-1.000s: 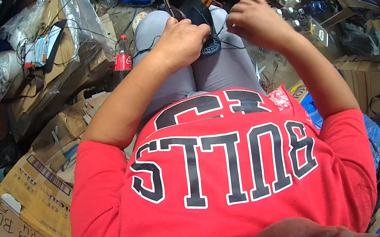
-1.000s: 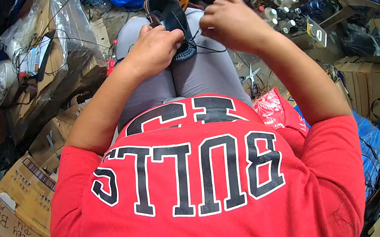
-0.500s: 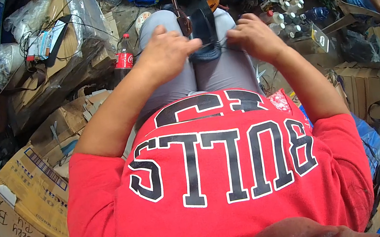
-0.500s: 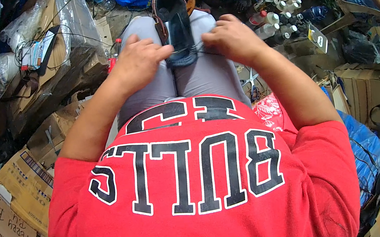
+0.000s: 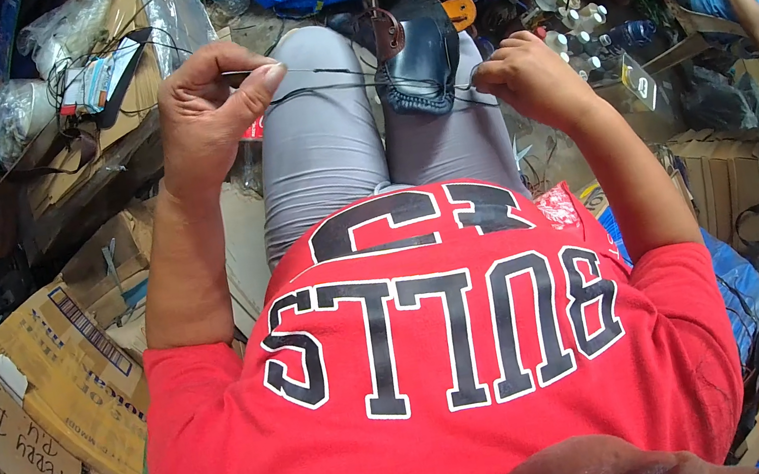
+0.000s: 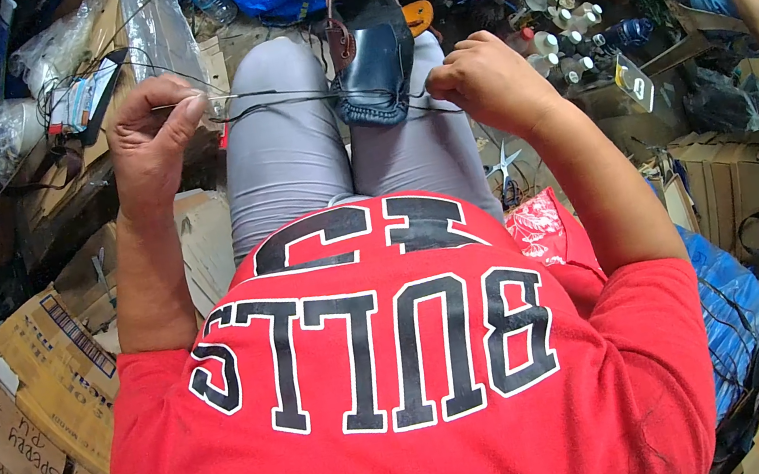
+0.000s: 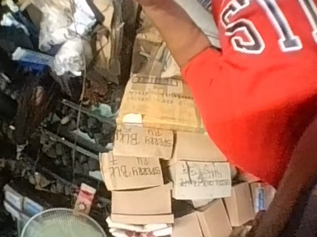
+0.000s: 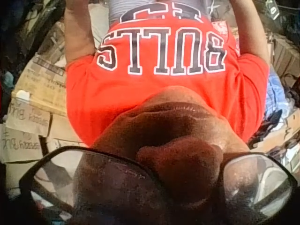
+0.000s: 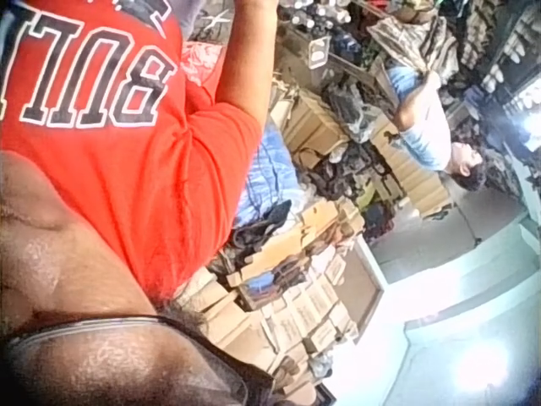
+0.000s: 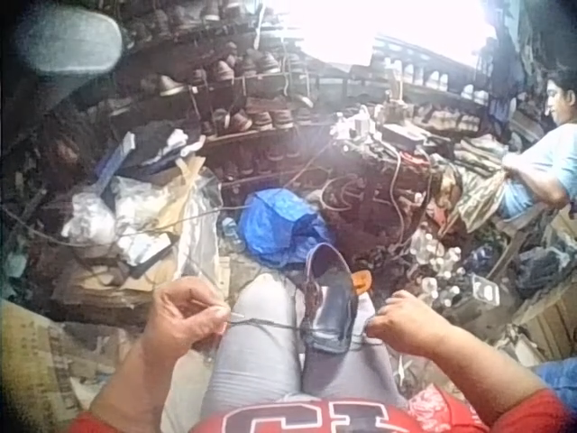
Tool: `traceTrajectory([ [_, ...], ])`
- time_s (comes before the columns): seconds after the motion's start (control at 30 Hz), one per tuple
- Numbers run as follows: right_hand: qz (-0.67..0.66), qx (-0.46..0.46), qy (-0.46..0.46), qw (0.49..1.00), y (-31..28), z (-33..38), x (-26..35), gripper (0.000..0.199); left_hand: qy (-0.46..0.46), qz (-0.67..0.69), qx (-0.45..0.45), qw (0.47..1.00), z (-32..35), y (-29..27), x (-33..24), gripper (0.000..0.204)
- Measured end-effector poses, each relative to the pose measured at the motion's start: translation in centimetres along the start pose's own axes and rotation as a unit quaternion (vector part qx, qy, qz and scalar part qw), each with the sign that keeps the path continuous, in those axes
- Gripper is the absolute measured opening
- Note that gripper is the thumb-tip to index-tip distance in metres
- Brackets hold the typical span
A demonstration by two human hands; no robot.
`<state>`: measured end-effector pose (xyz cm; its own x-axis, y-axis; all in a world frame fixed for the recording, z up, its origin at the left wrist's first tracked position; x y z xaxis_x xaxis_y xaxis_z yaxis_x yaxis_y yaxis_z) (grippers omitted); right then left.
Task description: Stitching or finishing the back heel area of a black leather shoe by hand.
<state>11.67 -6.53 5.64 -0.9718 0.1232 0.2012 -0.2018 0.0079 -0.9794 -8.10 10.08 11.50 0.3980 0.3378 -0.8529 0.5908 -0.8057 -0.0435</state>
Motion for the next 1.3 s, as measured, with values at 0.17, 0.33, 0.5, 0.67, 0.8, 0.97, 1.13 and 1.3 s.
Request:
traceTrajectory([
  [0.17, 0.045, 0.016, 0.010, 0.999, 0.4, 0.0, 1.7, 0.004, 0.039, 0.270, 0.006, 0.962, -1.2, 3.1, 1.5, 0.018],
  [0.33, 0.120, 0.055, 0.048, 0.990, 0.5, -0.7, 2.8, 0.005, -0.131, 0.039, 0.140, 0.981, -1.1, 9.8, 9.1, 0.024],
  [0.5, 0.094, -0.004, 0.057, 0.994, 0.1, -1.0, 2.3, 0.006, -0.035, -0.289, 0.199, 0.936, -1.5, 14.4, 12.5, 0.032],
  [0.67, 0.122, 0.048, 0.149, 0.980, 1.4, -1.2, 0.8, 0.010, -0.121, -0.232, 0.230, 0.937, -0.7, 14.7, 15.6, 0.036],
  [0.8, 0.116, -0.052, 0.108, 0.986, -0.3, -1.2, 1.8, 0.014, -0.240, -0.086, 0.197, 0.947, -1.2, 14.3, 17.2, 0.036],
  [0.97, 0.120, -0.008, 0.101, 0.988, 0.5, -2.7, 1.5, 0.021, -0.176, -0.203, 0.225, 0.937, -2.2, 14.2, 17.9, 0.034],
  [1.13, 0.109, 0.027, 0.092, 0.989, 1.0, -2.1, 1.0, 0.022, -0.124, -0.274, 0.198, 0.933, -2.0, 14.8, 16.1, 0.031],
  [1.3, 0.096, 0.018, 0.062, 0.993, -0.6, 0.6, 0.2, 0.004, -0.104, -0.279, 0.169, 0.939, -1.9, 14.3, 15.6, 0.033],
])
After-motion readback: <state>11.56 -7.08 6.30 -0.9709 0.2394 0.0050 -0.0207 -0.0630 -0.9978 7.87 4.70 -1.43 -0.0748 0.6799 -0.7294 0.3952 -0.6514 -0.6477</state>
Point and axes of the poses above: each hand's wrist, its own z-axis away from the middle knuckle, its own y-axis out of the palm, x = y × z, the point moved 9 cm from there along -z, towards the middle knuckle, and after that the axes turned 14 degrees about y, right-handed, at the moved point
